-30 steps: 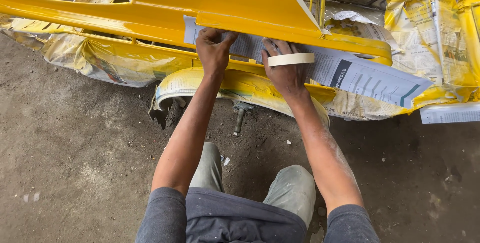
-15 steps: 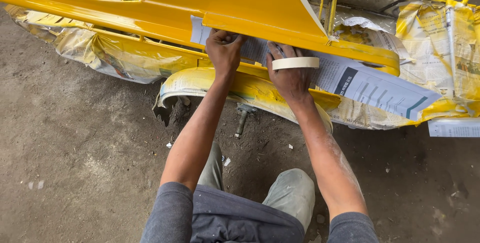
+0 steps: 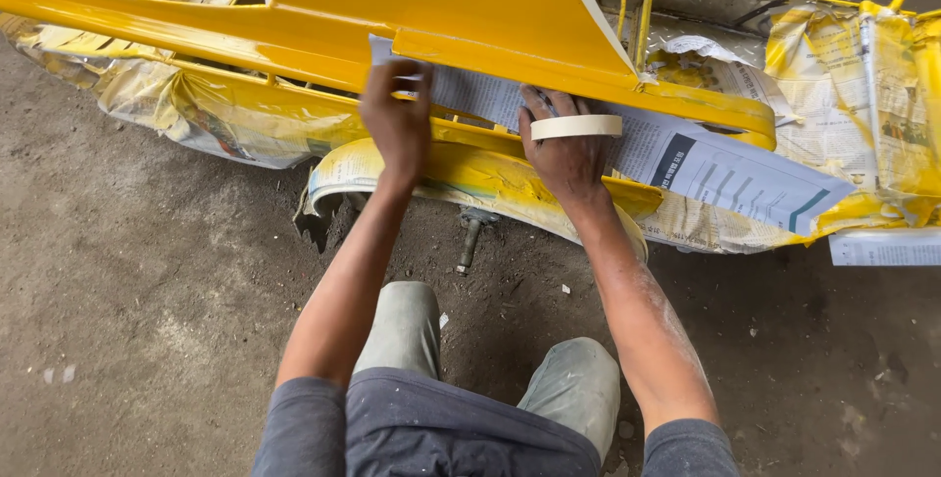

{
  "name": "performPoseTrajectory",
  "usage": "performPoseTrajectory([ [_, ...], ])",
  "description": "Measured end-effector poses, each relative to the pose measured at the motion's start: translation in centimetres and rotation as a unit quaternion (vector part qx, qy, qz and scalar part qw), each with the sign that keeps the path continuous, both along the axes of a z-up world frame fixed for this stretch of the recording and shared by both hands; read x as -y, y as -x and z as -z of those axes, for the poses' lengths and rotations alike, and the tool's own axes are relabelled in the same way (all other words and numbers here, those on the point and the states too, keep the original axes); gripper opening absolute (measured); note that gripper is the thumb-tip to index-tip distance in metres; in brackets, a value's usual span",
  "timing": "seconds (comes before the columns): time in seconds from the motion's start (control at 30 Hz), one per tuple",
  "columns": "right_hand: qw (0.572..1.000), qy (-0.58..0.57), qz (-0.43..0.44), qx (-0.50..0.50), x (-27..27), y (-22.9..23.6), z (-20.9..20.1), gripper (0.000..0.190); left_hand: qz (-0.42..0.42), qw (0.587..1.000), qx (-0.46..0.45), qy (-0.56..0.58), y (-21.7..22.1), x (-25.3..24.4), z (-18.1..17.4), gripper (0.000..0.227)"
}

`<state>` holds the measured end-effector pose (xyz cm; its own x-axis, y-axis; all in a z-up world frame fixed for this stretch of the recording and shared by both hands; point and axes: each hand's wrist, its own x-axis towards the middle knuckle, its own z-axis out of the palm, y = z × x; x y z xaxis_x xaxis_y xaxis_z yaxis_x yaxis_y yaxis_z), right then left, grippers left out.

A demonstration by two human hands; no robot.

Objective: The person kneels beside a yellow vehicle frame and uses masking tape to secure newspaper sheets to the bodywork. They smooth the tape over the paper and along the edges of the vehicle's metal frame to hold the covering in place.

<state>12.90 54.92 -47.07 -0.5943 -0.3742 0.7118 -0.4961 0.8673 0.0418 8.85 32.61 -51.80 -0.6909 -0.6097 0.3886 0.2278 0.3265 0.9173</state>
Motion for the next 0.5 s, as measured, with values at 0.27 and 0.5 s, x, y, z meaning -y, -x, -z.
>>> performPoseTrajectory([
  [0.27,1.000,0.008,-0.012,0.014,-0.2,-0.8,-0.9,0.032,0.309,0.899,-0.125,0.282,-2.2,-0.7,-4.4,0.030],
  [0.5,0.993,0.088,0.065,0.033,-3.3,-10.5,-2.9,0.018,0.306,0.886,-0.098,0.333,-4.0,-2.3,-3.1,0.040],
])
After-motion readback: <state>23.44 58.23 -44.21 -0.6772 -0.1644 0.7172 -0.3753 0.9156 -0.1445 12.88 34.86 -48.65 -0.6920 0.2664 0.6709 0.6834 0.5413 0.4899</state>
